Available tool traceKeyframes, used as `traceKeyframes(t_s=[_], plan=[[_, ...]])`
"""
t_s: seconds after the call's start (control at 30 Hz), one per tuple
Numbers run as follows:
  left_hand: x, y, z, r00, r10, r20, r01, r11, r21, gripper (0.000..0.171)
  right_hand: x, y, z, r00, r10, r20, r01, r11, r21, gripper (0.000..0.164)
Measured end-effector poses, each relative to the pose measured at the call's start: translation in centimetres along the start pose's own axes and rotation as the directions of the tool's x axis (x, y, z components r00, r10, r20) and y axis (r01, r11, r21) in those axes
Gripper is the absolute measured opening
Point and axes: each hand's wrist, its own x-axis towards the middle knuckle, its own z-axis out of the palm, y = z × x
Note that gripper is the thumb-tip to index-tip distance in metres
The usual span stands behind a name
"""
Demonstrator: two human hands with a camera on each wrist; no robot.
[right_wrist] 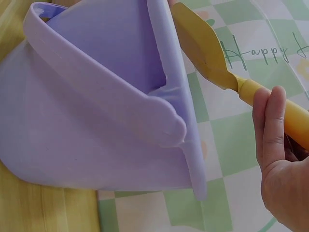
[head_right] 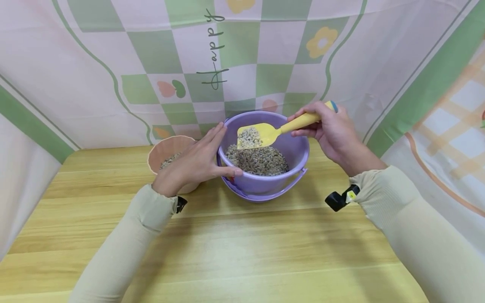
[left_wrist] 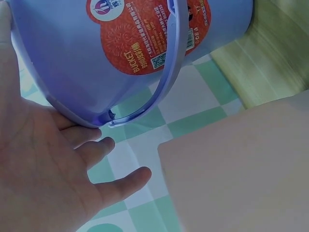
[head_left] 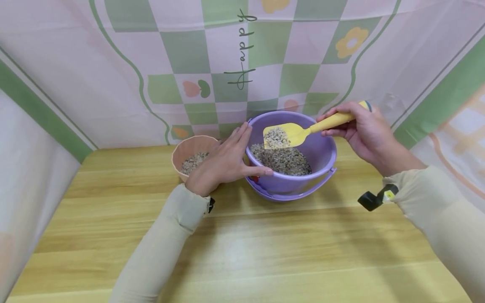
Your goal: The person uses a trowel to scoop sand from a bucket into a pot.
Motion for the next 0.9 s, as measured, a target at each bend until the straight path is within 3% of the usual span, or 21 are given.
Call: traceKeyframes(t_s=[0.4,0.6,0.9], plan=[[-0.8,-0.4,-0.5,1.0,0.013,-0.011,-0.014,0.998,-0.055,0.123,0.2,-0.1,0.4,0.999,-0.01,0.032,0.01,1.0,0.006,0.028],[-2.1,-0.8,-1.1,1.0,-0.028,-0.003,0.028,0.994,-0.109,0.118,0.4,0.1,0.5,1.0,-0.009,0.012,0.009,1.0,0.012,0.027],[-3.6,-2.9,-2.7,0.999,-0.04,0.003,0.04,0.997,-0.06,0.116,1.0,0.4,1.7,1.0,0.013,-0.012,-0.013,1.0,0.01,0.027]])
